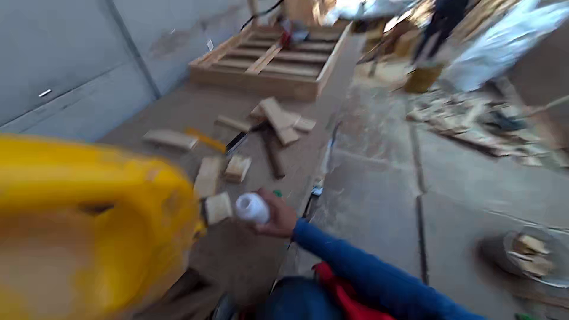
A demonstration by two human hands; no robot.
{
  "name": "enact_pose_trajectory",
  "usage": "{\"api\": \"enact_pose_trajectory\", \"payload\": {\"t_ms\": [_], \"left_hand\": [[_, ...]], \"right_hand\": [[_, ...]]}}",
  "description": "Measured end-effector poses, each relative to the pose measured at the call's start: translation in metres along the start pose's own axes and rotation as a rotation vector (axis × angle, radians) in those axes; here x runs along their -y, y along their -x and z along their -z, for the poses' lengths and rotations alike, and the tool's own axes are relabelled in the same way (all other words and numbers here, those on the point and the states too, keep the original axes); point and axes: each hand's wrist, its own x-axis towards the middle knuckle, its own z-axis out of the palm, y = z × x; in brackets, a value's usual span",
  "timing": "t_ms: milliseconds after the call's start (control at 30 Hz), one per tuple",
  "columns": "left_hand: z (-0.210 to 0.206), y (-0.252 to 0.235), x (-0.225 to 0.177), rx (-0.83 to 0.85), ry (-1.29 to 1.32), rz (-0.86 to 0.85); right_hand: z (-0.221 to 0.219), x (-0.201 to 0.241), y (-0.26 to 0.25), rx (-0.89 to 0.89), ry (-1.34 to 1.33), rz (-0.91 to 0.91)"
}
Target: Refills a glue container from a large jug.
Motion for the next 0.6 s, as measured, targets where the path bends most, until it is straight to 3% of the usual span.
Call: {"api": "enact_pose_trajectory", "payload": {"t_ms": [100, 267, 600], "left_hand": [[-0.002, -0.006, 0.0, -0.183, -0.111, -0.14], [-0.046, -0.034, -0.014, -0.165, -0.061, -0.108], [-0.087, -0.059, -0.003, -0.063, -0.077, -0.14]], "right_hand": [[0.008, 0.027, 0.019, -0.051, -0.024, 0.109], [0.02, 0.049, 0.043, -0.071, -0.045, 0.07], [0.053, 0.06, 0.061, -0.182, -0.188, 0.196]]}}
